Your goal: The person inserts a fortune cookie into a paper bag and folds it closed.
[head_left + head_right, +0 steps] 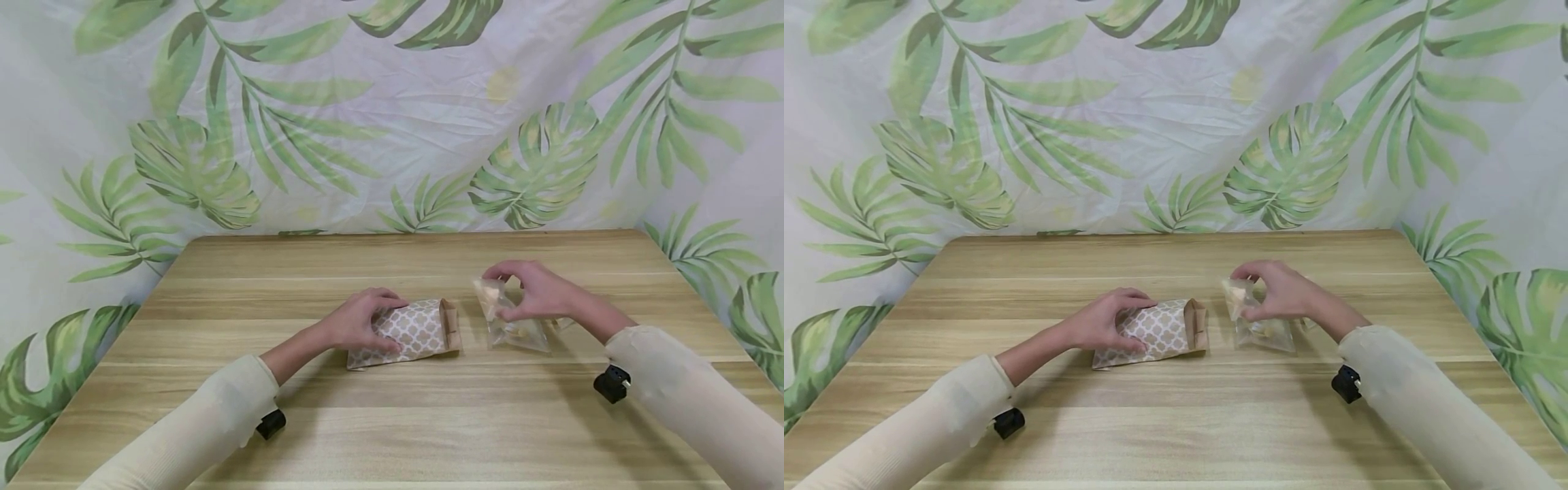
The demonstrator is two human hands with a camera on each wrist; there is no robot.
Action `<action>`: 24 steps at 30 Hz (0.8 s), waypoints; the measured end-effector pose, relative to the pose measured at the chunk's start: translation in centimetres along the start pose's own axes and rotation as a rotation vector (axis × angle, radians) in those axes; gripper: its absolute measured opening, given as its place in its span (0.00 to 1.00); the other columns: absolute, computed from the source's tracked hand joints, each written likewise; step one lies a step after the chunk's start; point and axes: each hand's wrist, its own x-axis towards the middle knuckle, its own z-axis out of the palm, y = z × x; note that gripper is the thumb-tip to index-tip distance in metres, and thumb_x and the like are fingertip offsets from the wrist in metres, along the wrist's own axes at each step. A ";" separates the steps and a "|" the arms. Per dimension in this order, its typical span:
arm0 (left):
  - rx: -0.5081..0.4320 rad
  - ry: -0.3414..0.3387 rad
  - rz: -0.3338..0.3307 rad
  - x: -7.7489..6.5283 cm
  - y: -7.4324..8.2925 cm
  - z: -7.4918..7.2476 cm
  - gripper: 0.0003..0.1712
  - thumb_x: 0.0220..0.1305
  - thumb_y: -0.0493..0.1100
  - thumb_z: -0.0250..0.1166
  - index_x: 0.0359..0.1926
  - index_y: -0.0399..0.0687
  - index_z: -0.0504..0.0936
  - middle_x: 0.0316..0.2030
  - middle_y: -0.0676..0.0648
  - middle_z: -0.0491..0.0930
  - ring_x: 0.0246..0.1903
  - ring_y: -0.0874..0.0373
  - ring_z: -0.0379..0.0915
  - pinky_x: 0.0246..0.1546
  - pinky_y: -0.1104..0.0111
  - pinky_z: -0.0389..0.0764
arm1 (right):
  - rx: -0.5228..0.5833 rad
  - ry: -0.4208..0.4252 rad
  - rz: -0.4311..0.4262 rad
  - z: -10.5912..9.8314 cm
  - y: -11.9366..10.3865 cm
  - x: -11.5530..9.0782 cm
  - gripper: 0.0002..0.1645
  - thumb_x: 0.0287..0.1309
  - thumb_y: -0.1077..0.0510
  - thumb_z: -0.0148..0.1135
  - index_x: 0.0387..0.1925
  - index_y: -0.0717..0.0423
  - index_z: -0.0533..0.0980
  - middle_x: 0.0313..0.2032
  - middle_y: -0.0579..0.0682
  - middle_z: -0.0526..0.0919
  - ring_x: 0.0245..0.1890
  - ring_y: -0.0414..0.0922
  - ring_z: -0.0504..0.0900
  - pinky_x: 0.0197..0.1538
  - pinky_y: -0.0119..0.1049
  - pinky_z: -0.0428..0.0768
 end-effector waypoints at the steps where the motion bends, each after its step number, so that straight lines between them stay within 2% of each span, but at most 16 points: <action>1: 0.002 -0.003 -0.002 0.0 0.0 0.0 0.46 0.52 0.54 0.81 0.67 0.36 0.78 0.64 0.37 0.77 0.65 0.39 0.71 0.67 0.43 0.70 | 0.000 -0.001 -0.002 0.0 0.0 0.0 0.34 0.45 0.54 0.77 0.55 0.63 0.81 0.46 0.50 0.86 0.47 0.49 0.81 0.38 0.38 0.76; 9: 0.009 0.004 0.004 0.0 0.0 0.0 0.46 0.51 0.55 0.81 0.67 0.37 0.78 0.64 0.37 0.77 0.65 0.39 0.70 0.67 0.43 0.69 | 0.001 -0.006 -0.006 0.2 -0.2 0.0 0.33 0.45 0.55 0.77 0.54 0.63 0.81 0.45 0.51 0.86 0.47 0.50 0.81 0.36 0.34 0.76; 18: -0.030 0.006 -0.020 0.1 0.0 0.0 0.45 0.51 0.52 0.82 0.67 0.37 0.78 0.64 0.38 0.77 0.65 0.40 0.71 0.68 0.44 0.69 | 0.006 -0.021 -0.026 0.9 -0.7 0.0 0.34 0.45 0.54 0.78 0.54 0.63 0.81 0.47 0.51 0.86 0.48 0.50 0.81 0.40 0.45 0.79; 24: -0.001 0.003 -0.018 0.0 0.2 0.0 0.46 0.51 0.54 0.82 0.67 0.36 0.78 0.64 0.36 0.76 0.66 0.38 0.70 0.68 0.43 0.69 | 0.022 -0.035 -0.002 1.4 -0.8 0.0 0.34 0.45 0.54 0.78 0.56 0.62 0.80 0.47 0.50 0.86 0.48 0.49 0.81 0.42 0.48 0.80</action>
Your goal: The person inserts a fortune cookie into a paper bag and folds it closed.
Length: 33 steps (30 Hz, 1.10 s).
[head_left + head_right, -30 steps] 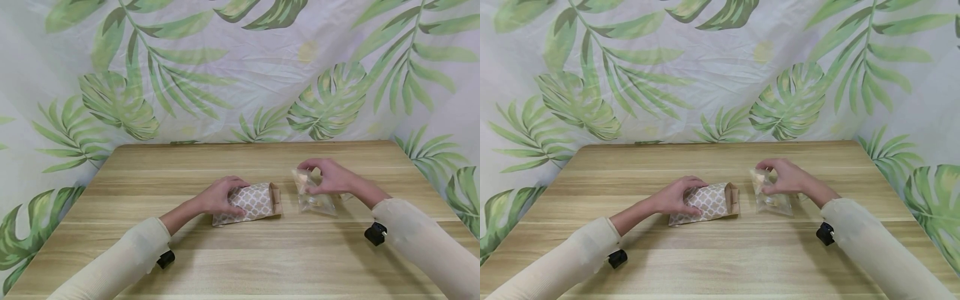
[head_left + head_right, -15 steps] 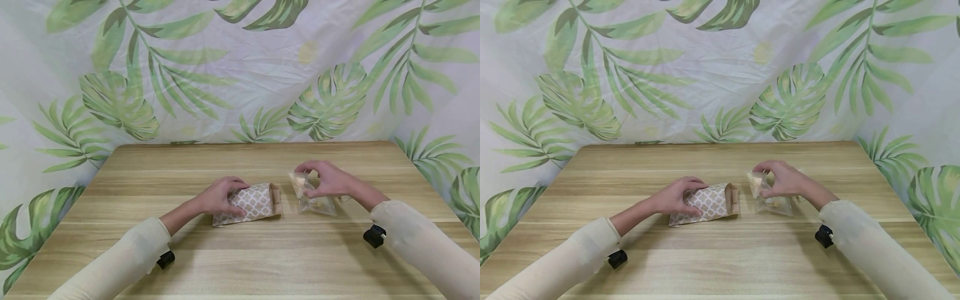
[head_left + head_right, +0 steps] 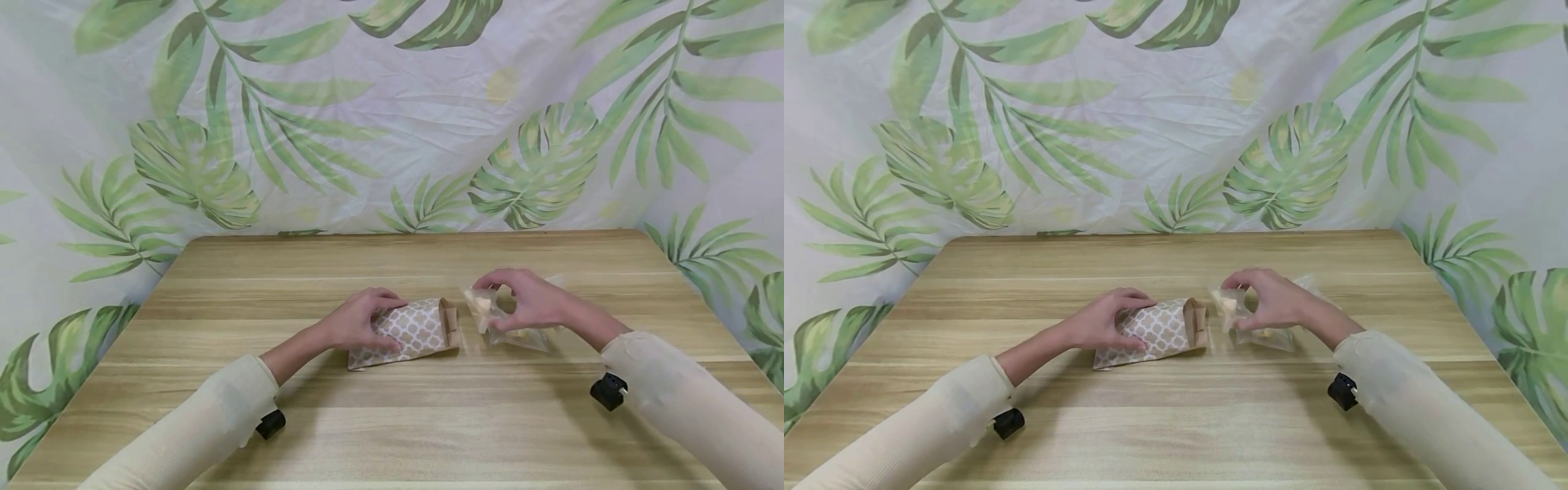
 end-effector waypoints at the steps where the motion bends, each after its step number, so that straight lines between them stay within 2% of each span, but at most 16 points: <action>1: 0.008 0.001 0.003 0.0 0.0 0.0 0.46 0.52 0.54 0.82 0.67 0.36 0.78 0.64 0.35 0.76 0.66 0.38 0.70 0.68 0.43 0.69 | 0.004 -0.002 0.003 0.1 -0.1 0.0 0.34 0.45 0.53 0.78 0.56 0.62 0.80 0.47 0.50 0.86 0.48 0.49 0.81 0.43 0.49 0.80; 12: 0.018 0.008 0.011 0.0 -0.1 0.0 0.47 0.51 0.55 0.82 0.67 0.36 0.78 0.64 0.36 0.77 0.65 0.38 0.71 0.68 0.44 0.70 | 0.013 -0.020 -0.036 0.3 -0.6 0.0 0.36 0.47 0.51 0.78 0.57 0.62 0.80 0.50 0.52 0.86 0.51 0.52 0.81 0.46 0.54 0.81; 19: 0.016 -0.002 -0.002 0.0 -0.1 0.1 0.47 0.51 0.55 0.82 0.67 0.37 0.78 0.64 0.36 0.76 0.65 0.39 0.70 0.68 0.44 0.69 | 0.016 -0.050 -0.041 0.6 -1.0 0.2 0.38 0.45 0.50 0.80 0.57 0.62 0.80 0.50 0.52 0.85 0.50 0.52 0.81 0.46 0.51 0.81; 27: -0.004 0.000 -0.005 0.1 -0.2 0.1 0.46 0.51 0.53 0.83 0.67 0.38 0.78 0.64 0.37 0.77 0.65 0.40 0.71 0.68 0.45 0.70 | 0.024 -0.064 -0.040 1.0 -1.2 0.3 0.35 0.44 0.51 0.81 0.55 0.60 0.81 0.49 0.50 0.85 0.49 0.50 0.81 0.43 0.45 0.79; 33: -0.006 0.002 -0.007 0.1 -0.2 0.2 0.46 0.50 0.53 0.83 0.67 0.38 0.78 0.64 0.38 0.77 0.65 0.41 0.71 0.68 0.45 0.69 | 0.028 -0.057 -0.068 1.3 -1.2 0.4 0.33 0.44 0.52 0.80 0.54 0.60 0.82 0.50 0.52 0.86 0.46 0.48 0.81 0.42 0.44 0.80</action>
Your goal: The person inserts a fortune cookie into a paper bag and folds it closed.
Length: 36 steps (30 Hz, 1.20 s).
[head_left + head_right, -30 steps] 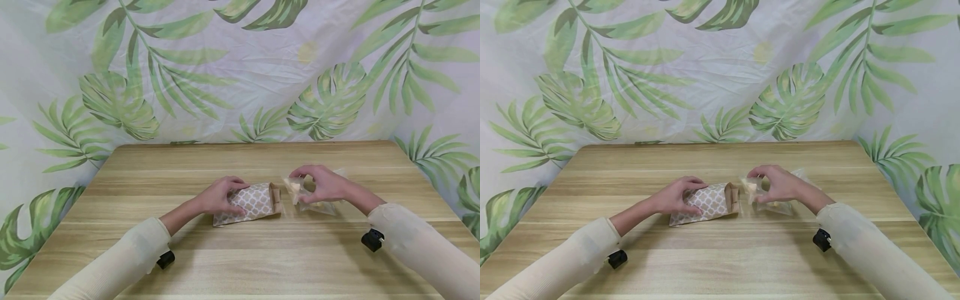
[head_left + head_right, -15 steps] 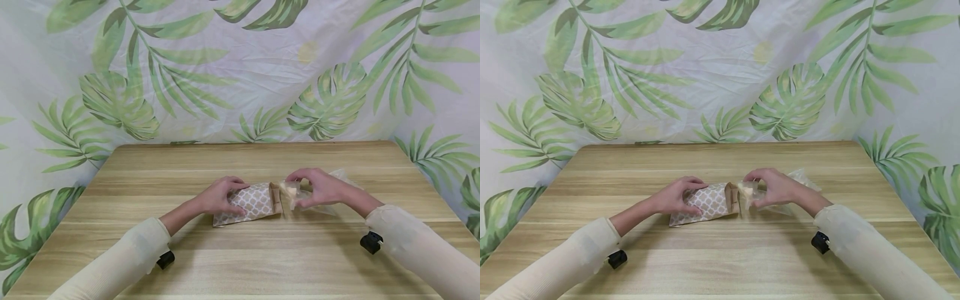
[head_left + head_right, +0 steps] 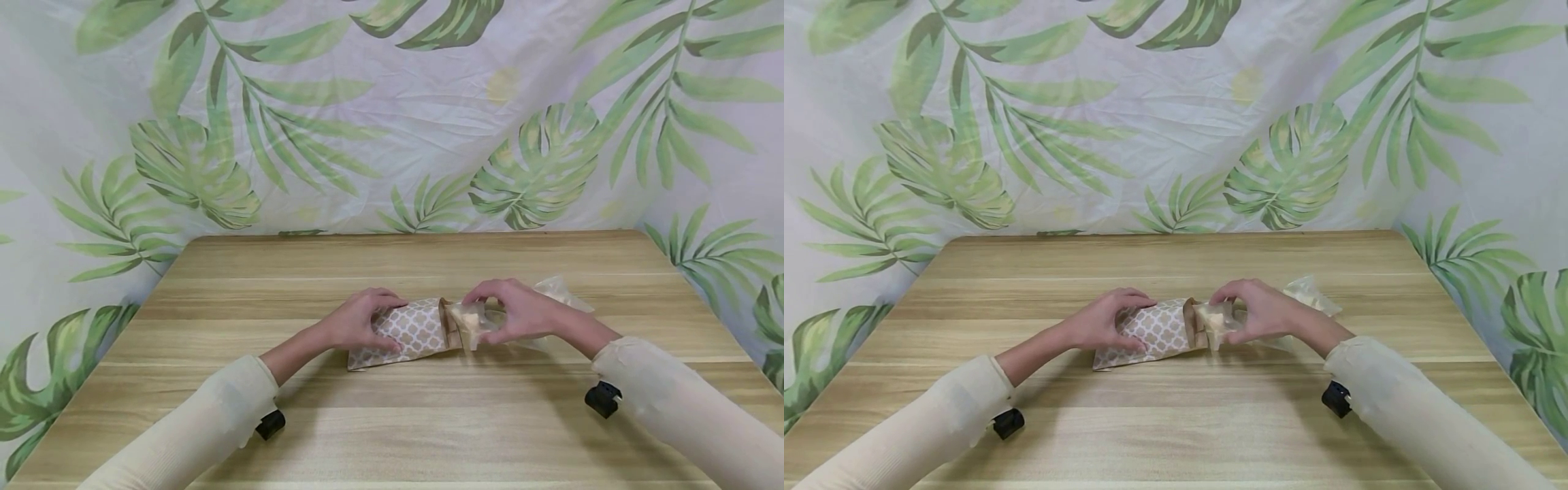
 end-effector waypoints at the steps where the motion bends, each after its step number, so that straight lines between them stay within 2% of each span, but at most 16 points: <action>1: 0.000 0.000 0.000 0.0 0.0 0.0 0.46 0.50 0.53 0.83 0.67 0.38 0.78 0.64 0.38 0.77 0.65 0.41 0.71 0.68 0.45 0.70 | 0.000 0.002 -0.008 0.1 0.0 0.0 0.33 0.45 0.53 0.80 0.54 0.60 0.82 0.51 0.52 0.86 0.46 0.48 0.81 0.41 0.44 0.80; 7: -0.004 -0.001 0.001 -0.1 -0.1 0.0 0.46 0.51 0.54 0.82 0.67 0.38 0.78 0.63 0.38 0.78 0.64 0.41 0.72 0.67 0.45 0.70 | -0.006 0.007 -0.052 0.4 -0.5 0.4 0.31 0.45 0.53 0.77 0.54 0.56 0.82 0.53 0.51 0.83 0.50 0.48 0.81 0.44 0.47 0.82; 16: -0.003 0.001 0.002 0.0 -0.2 0.1 0.46 0.50 0.54 0.83 0.67 0.38 0.78 0.63 0.38 0.78 0.65 0.40 0.72 0.67 0.45 0.70 | 0.001 -0.005 -0.030 0.8 -0.5 0.8 0.31 0.46 0.53 0.76 0.55 0.56 0.83 0.51 0.50 0.83 0.51 0.49 0.81 0.48 0.49 0.83; 21: 0.002 0.001 0.005 0.0 -0.1 0.1 0.47 0.50 0.54 0.83 0.67 0.38 0.78 0.64 0.37 0.77 0.65 0.40 0.71 0.68 0.45 0.70 | 0.022 -0.010 -0.007 0.7 -0.6 0.9 0.30 0.50 0.54 0.73 0.57 0.57 0.82 0.53 0.51 0.83 0.53 0.50 0.81 0.49 0.50 0.82; 28: 0.002 0.003 0.007 0.0 -0.1 0.1 0.47 0.49 0.54 0.83 0.67 0.38 0.78 0.63 0.38 0.78 0.64 0.40 0.72 0.67 0.45 0.70 | 0.014 0.007 -0.001 0.9 -0.4 1.1 0.28 0.57 0.56 0.68 0.60 0.61 0.81 0.53 0.53 0.84 0.51 0.50 0.82 0.45 0.46 0.82; 36: -0.004 0.005 0.009 0.0 -0.2 0.1 0.46 0.49 0.54 0.83 0.67 0.38 0.78 0.63 0.38 0.78 0.65 0.40 0.71 0.67 0.44 0.70 | -0.009 0.031 0.027 1.2 -0.3 1.5 0.31 0.54 0.52 0.74 0.56 0.65 0.81 0.52 0.57 0.86 0.53 0.53 0.83 0.55 0.52 0.82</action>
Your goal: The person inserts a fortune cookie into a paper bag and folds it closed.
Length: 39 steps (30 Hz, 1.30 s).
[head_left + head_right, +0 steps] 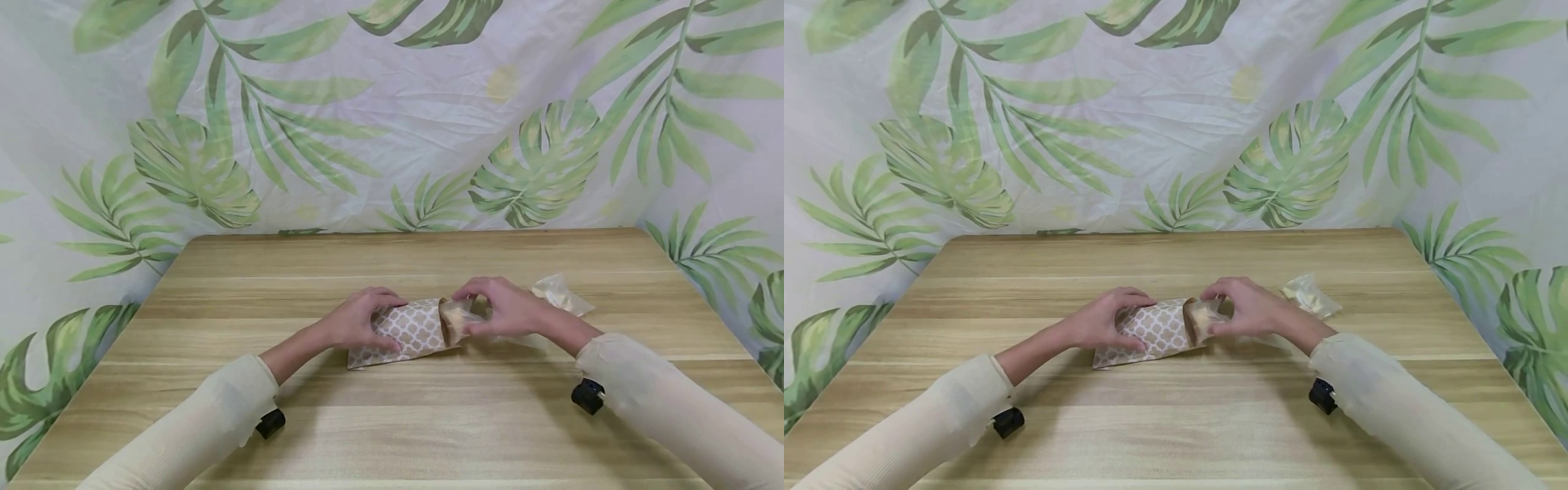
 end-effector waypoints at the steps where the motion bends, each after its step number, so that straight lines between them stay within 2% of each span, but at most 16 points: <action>1: 0.000 0.001 0.001 0.0 0.0 0.0 0.46 0.49 0.54 0.83 0.66 0.38 0.78 0.63 0.38 0.78 0.65 0.40 0.71 0.67 0.44 0.70 | -0.003 0.005 0.006 0.1 -0.1 0.0 0.32 0.53 0.52 0.75 0.56 0.65 0.81 0.52 0.56 0.86 0.52 0.53 0.83 0.55 0.52 0.82; 10: 0.000 0.002 -0.001 0.1 -0.1 0.1 0.46 0.49 0.54 0.83 0.66 0.39 0.79 0.63 0.38 0.78 0.64 0.40 0.72 0.67 0.45 0.70 | -0.098 0.032 0.000 0.8 -0.7 0.2 0.31 0.49 0.49 0.80 0.51 0.61 0.82 0.49 0.53 0.85 0.52 0.53 0.83 0.58 0.51 0.80; 21: 0.003 -0.007 -0.008 0.0 -0.1 0.0 0.46 0.50 0.54 0.83 0.67 0.39 0.78 0.64 0.38 0.77 0.66 0.40 0.70 0.68 0.44 0.69 | -0.134 -0.039 0.011 0.9 -1.1 -0.1 0.38 0.47 0.43 0.81 0.55 0.60 0.82 0.54 0.55 0.82 0.56 0.55 0.81 0.60 0.53 0.80; 26: 0.000 -0.006 -0.007 0.0 0.0 0.0 0.46 0.50 0.54 0.83 0.67 0.39 0.78 0.63 0.38 0.78 0.65 0.40 0.71 0.68 0.45 0.69 | -0.117 -0.075 -0.020 0.6 -1.0 -0.5 0.42 0.44 0.46 0.80 0.60 0.59 0.80 0.57 0.57 0.79 0.58 0.56 0.79 0.61 0.56 0.79; 32: 0.002 0.002 0.000 0.0 0.0 0.1 0.46 0.50 0.54 0.83 0.67 0.38 0.78 0.63 0.38 0.78 0.65 0.40 0.71 0.67 0.44 0.70 | -0.099 -0.111 -0.007 0.3 -0.7 -0.8 0.45 0.43 0.49 0.79 0.65 0.57 0.76 0.59 0.57 0.78 0.60 0.58 0.78 0.61 0.59 0.78; 39: -0.001 0.003 0.004 -0.1 -0.1 0.1 0.46 0.50 0.54 0.83 0.67 0.38 0.78 0.63 0.38 0.78 0.65 0.40 0.71 0.67 0.44 0.70 | -0.103 -0.060 -0.002 0.3 -0.6 -0.5 0.42 0.42 0.53 0.80 0.61 0.62 0.77 0.57 0.56 0.82 0.58 0.56 0.80 0.62 0.55 0.78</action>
